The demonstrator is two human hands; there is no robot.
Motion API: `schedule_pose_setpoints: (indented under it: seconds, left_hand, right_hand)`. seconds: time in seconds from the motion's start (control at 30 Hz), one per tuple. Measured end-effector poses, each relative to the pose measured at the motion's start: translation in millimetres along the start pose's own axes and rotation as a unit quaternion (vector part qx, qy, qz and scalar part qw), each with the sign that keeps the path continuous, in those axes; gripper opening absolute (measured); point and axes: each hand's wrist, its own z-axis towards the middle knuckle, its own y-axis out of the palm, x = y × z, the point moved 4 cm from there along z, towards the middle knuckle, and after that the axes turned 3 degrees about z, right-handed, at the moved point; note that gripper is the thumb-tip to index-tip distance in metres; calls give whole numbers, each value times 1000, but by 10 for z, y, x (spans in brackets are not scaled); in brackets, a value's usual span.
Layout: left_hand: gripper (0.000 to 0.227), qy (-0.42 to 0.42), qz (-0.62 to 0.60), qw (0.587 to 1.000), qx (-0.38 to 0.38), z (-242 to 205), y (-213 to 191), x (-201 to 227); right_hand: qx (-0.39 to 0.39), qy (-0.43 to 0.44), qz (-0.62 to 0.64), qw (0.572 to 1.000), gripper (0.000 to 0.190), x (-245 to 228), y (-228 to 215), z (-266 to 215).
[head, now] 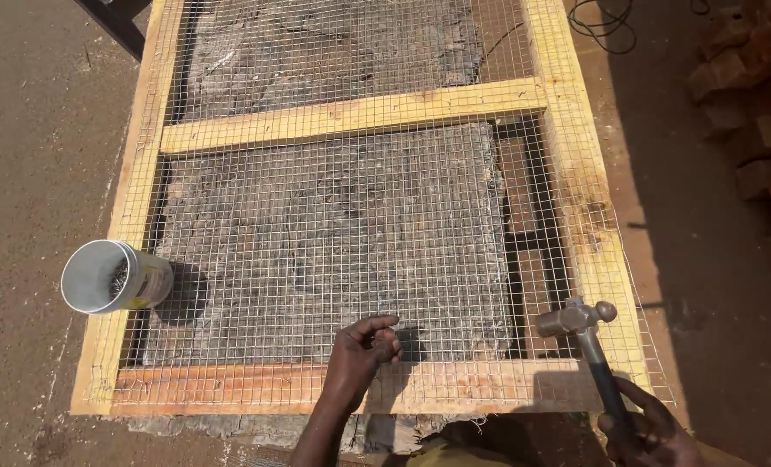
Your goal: Hammering a wire mesh onto a wooden frame using nails.
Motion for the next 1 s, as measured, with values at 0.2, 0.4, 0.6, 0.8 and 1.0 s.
schedule_pose_setpoints:
  seconds: [0.2, 0.4, 0.6, 0.8, 1.0]
  left_hand:
    - [14, 30, 64, 996, -63, -50, 544, -500]
    - [17, -50, 86, 993, -68, -102, 634, -372]
    - [9, 53, 117, 987, -94, 64, 617, -535]
    - [11, 15, 55, 989, -140, 144, 676, -601]
    - [19, 25, 18, 995, -95, 142, 793, -736]
  right_hand:
    - [-6, -36, 21, 999, 68, 11, -54, 9]
    - [31, -64, -29, 997, 73, 232, 54, 44]
    - [-90, -21, -130, 987, 50, -342, 643, -60]
    - [-120, -75, -263, 954, 35, -813, 1051, -75]
    - [-154, -87, -296, 939, 32, -538, 950, 155]
